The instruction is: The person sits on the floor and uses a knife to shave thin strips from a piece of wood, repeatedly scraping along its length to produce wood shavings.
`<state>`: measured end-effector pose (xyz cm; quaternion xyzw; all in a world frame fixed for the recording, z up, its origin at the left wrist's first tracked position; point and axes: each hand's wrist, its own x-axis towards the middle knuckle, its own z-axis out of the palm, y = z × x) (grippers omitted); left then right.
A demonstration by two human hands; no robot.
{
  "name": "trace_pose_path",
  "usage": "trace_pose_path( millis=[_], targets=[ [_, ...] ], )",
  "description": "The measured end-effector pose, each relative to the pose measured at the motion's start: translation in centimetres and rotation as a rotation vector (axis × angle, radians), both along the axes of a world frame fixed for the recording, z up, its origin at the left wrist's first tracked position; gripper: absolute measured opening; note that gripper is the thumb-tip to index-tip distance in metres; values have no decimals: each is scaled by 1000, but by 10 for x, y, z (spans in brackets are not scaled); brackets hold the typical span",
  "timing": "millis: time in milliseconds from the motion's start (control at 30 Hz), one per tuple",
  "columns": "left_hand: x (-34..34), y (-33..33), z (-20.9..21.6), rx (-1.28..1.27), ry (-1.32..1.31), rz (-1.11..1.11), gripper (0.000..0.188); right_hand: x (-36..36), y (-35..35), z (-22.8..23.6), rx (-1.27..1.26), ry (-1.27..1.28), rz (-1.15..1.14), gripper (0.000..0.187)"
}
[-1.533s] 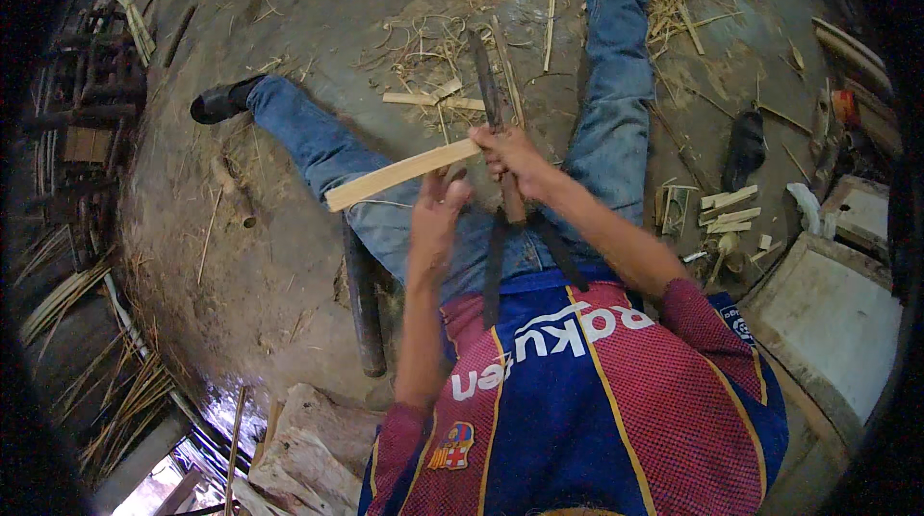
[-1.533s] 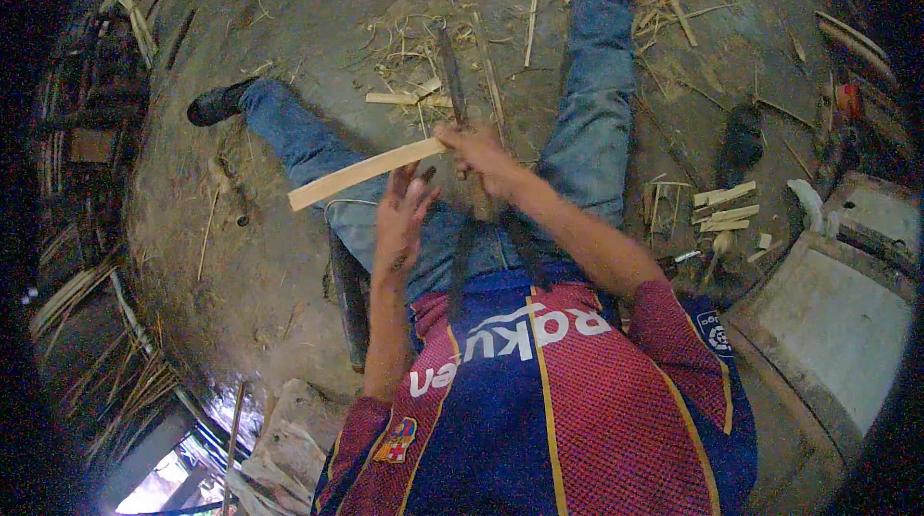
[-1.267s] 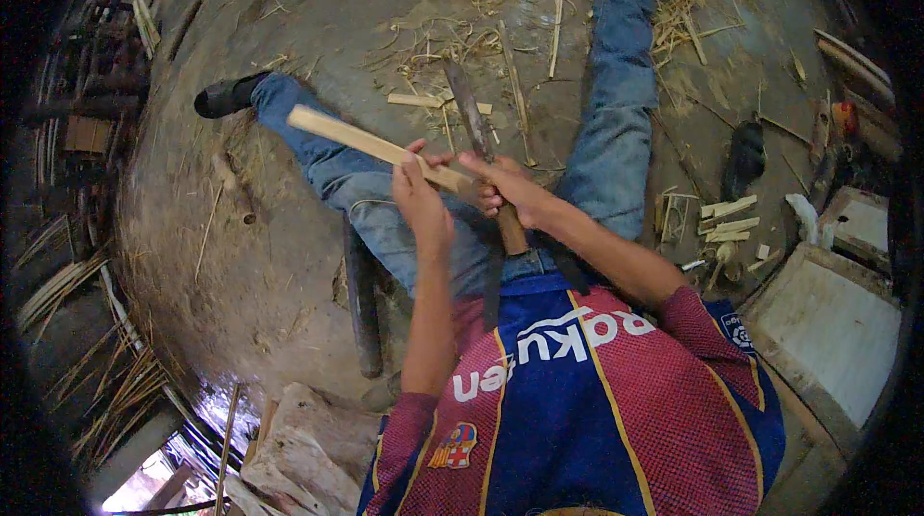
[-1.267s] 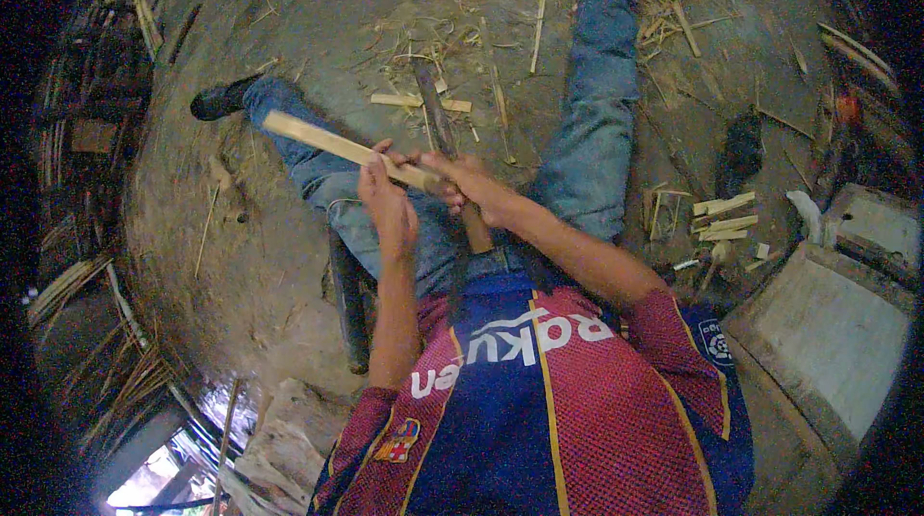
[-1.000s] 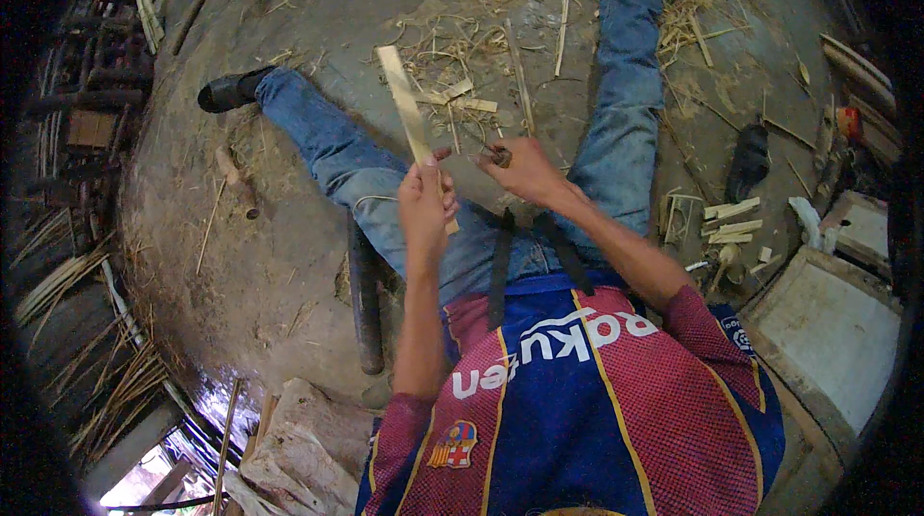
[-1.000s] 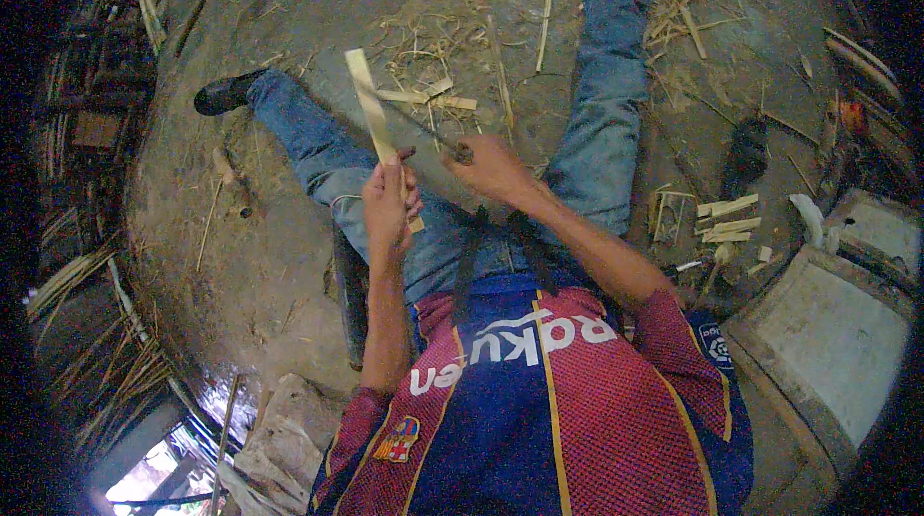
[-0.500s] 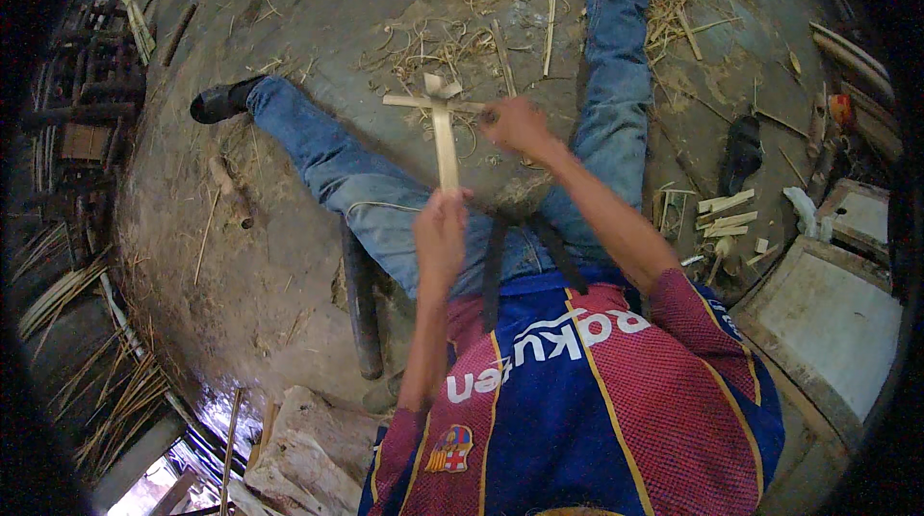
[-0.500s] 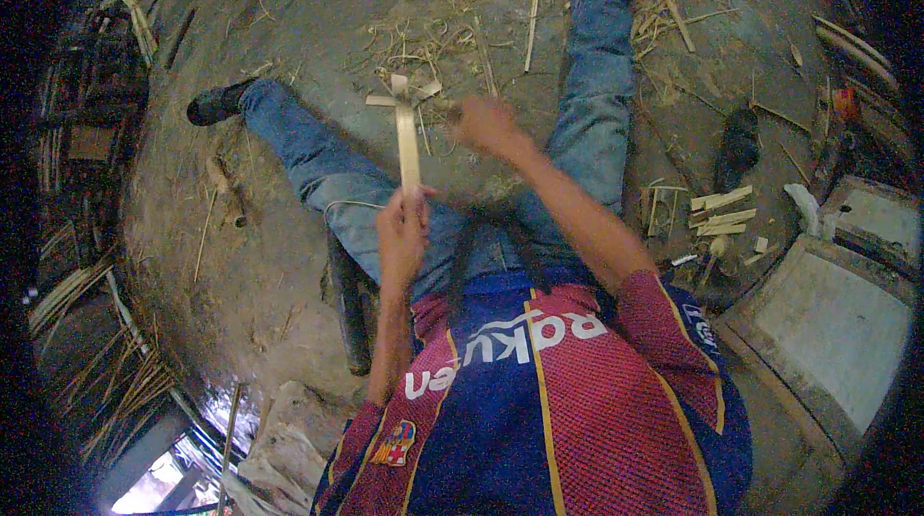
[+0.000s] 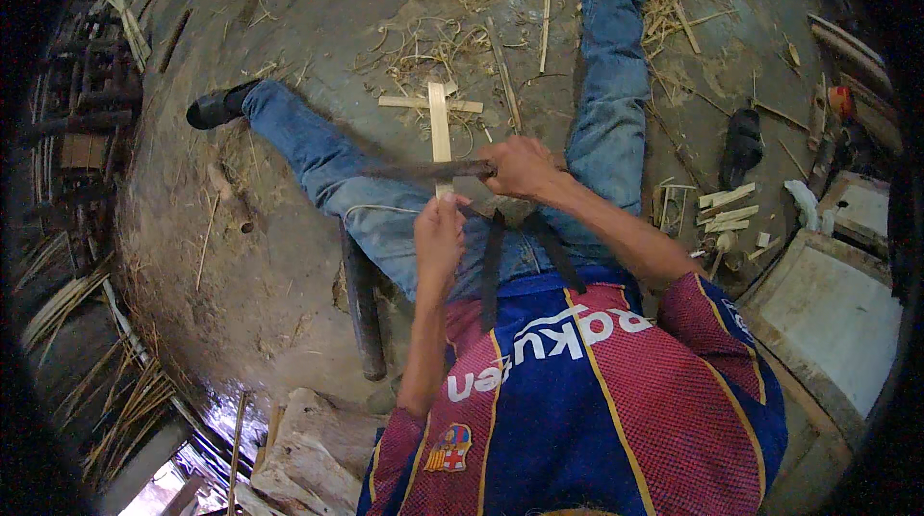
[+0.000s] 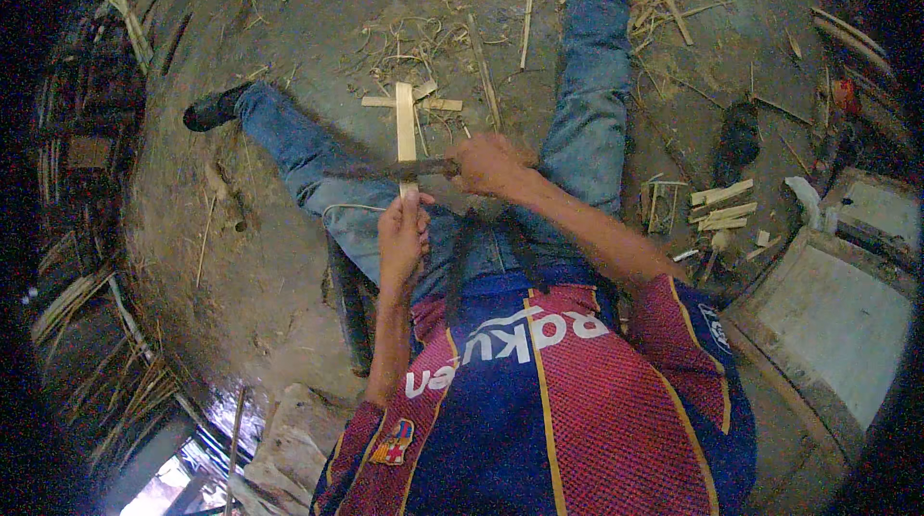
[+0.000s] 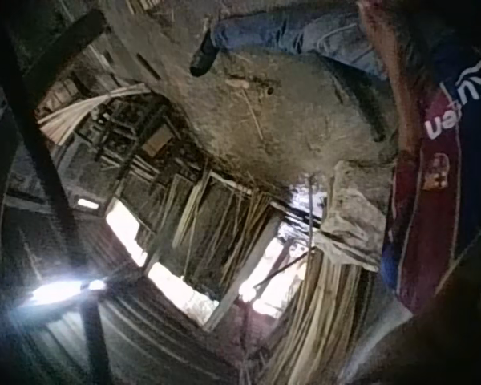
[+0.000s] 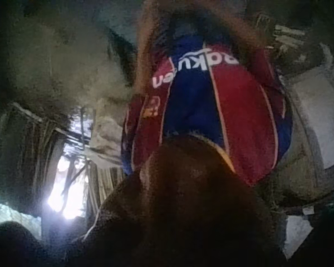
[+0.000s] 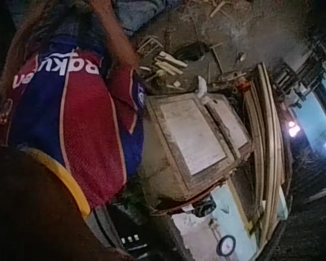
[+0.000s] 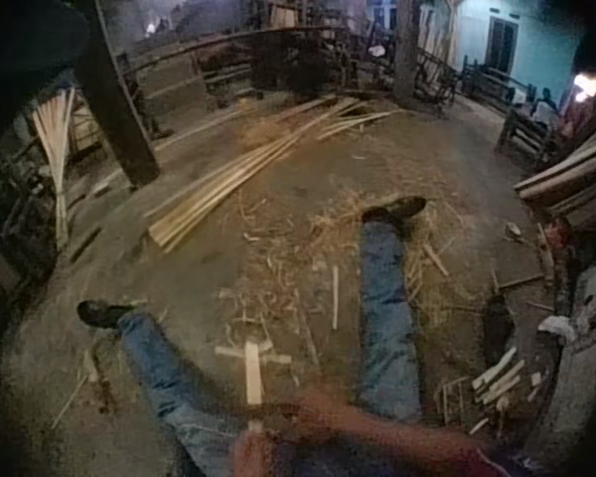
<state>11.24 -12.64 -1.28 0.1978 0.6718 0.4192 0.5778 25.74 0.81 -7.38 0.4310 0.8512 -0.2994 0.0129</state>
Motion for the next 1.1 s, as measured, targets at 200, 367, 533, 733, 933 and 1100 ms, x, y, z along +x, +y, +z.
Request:
trace_pose_path(
  millis=[200, 367, 533, 733, 933, 1100],
  targets=[
    [17, -40, 1, -4, 71, -215, 38, 44, 98, -79, -166, 64, -568, 35],
    [1, -20, -13, -22, -274, -43, 45, 37, 79, -34, -306, 324, -549, 33],
    [1, 4, -1, -31, -389, -14, 50, 15, 31, -28, -734, 699, -683, 34],
    [6, 3, -29, 37, -61, 29, 24, 0, 7, -1, -1043, 912, -678, 33],
    [19, 4, -26, 58, -68, 22, 20, -4, 8, -9, -883, 906, -625, 30],
    [21, 6, -23, 67, -132, -28, 25, -2, 9, -14, -900, 908, -654, 26]
  ],
)
